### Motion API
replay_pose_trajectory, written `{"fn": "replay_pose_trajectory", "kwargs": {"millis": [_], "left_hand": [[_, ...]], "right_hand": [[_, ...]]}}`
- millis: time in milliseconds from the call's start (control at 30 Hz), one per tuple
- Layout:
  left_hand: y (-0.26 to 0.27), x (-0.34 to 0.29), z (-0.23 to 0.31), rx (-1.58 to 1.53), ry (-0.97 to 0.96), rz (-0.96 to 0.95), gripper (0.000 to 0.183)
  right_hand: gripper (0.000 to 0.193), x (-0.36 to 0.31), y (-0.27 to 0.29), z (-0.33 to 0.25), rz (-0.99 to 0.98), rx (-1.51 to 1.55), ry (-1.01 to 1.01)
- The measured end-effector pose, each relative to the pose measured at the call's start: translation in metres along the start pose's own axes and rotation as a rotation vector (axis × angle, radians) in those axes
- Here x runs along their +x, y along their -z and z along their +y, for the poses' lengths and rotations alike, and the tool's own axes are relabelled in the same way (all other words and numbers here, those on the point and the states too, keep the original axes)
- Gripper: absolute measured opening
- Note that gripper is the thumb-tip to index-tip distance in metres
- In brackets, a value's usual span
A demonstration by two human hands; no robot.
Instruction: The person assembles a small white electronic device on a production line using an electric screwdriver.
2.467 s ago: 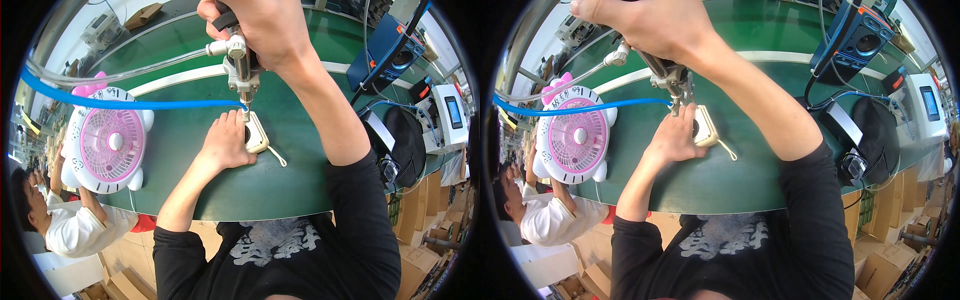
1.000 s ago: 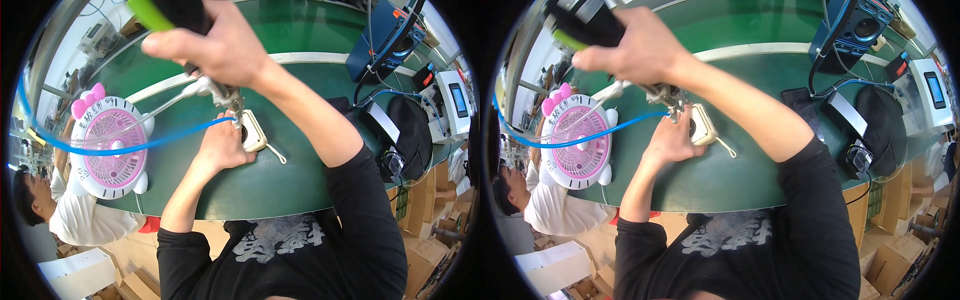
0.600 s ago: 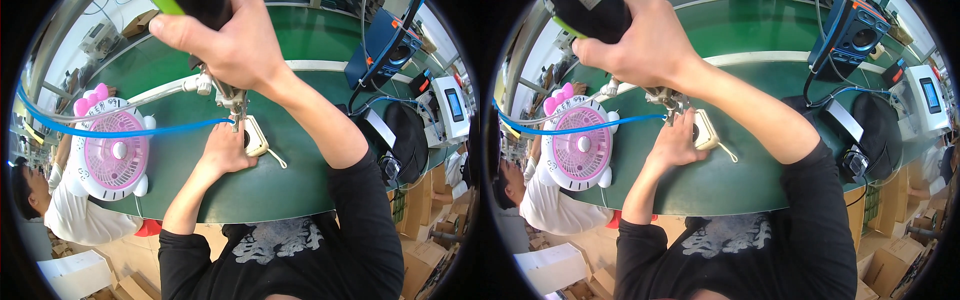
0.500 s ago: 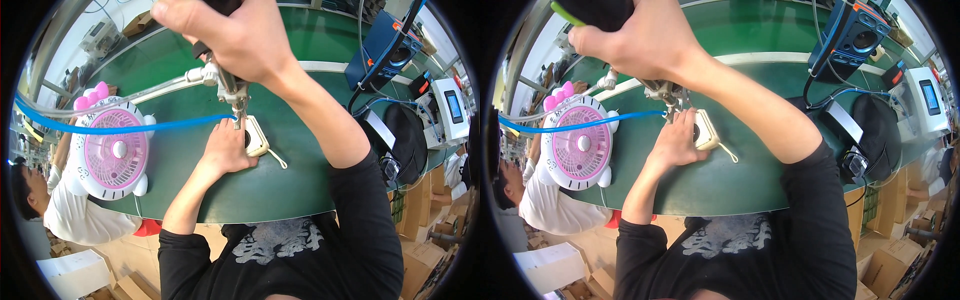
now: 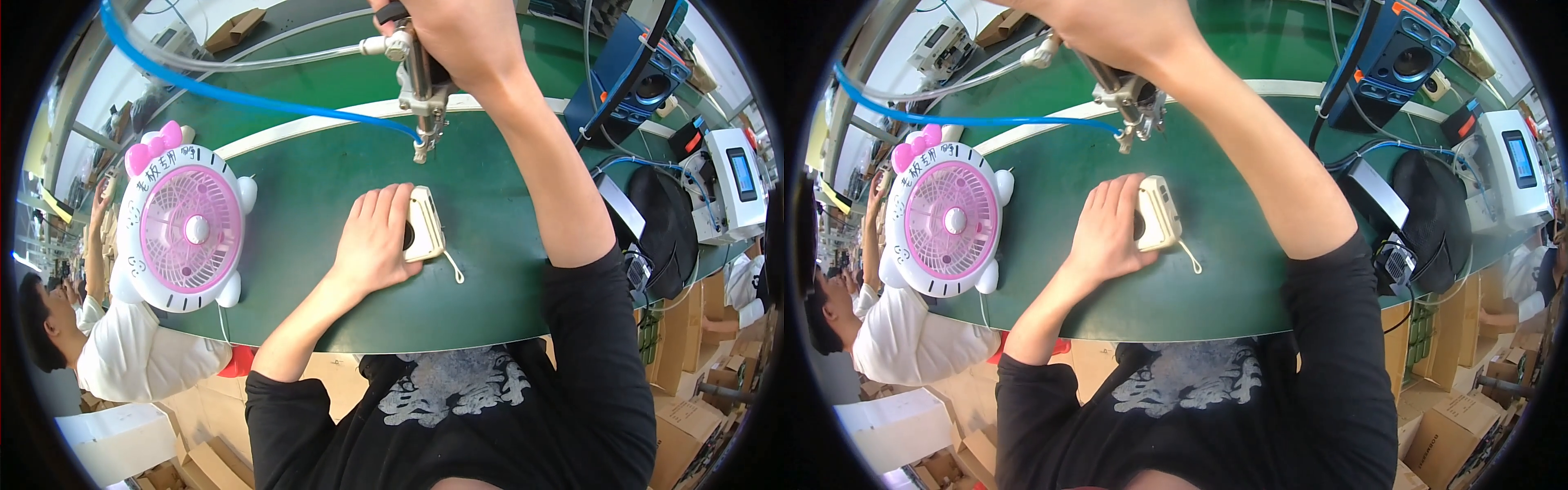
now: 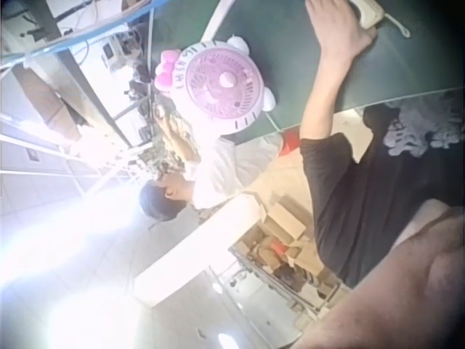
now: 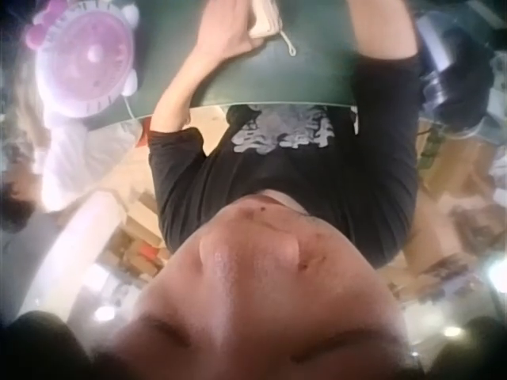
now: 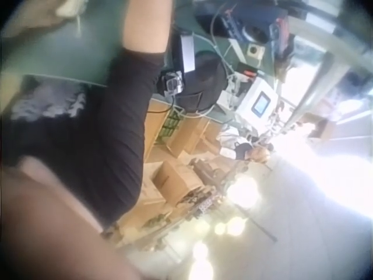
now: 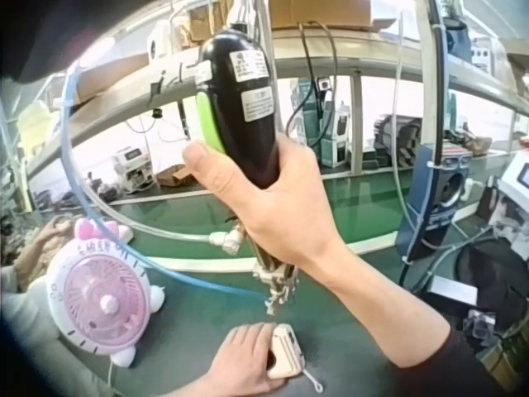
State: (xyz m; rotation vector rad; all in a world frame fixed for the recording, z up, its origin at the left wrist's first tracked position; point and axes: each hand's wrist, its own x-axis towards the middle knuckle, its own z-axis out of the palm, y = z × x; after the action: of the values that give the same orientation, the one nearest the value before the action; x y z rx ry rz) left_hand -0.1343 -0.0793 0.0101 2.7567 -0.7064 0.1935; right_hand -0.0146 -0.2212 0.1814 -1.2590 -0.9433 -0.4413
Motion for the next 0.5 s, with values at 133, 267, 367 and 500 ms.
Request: {"fn": "replay_pose_trajectory", "kwargs": {"millis": [133,267,367,500], "left_hand": [[0.0,-0.023,0.0,-0.069,-0.075,0.242,0.102],[0.007,-0.032,-0.001,-0.073,-0.148,0.46,0.104],[0.013,-0.036,-0.001,-0.055,-0.194,0.527,0.103],[0.01,-0.043,-0.005,-0.167,-0.272,0.596,0.111]], "right_hand": [[0.048,-0.006,0.009,-0.002,0.066,-0.099,-0.025],[0.051,-0.017,0.011,0.005,0.193,-0.13,0.092],[0.057,-0.024,0.006,0.002,0.219,-0.033,0.089],[0.063,-0.035,0.007,0.008,0.293,-0.519,0.452]]}}
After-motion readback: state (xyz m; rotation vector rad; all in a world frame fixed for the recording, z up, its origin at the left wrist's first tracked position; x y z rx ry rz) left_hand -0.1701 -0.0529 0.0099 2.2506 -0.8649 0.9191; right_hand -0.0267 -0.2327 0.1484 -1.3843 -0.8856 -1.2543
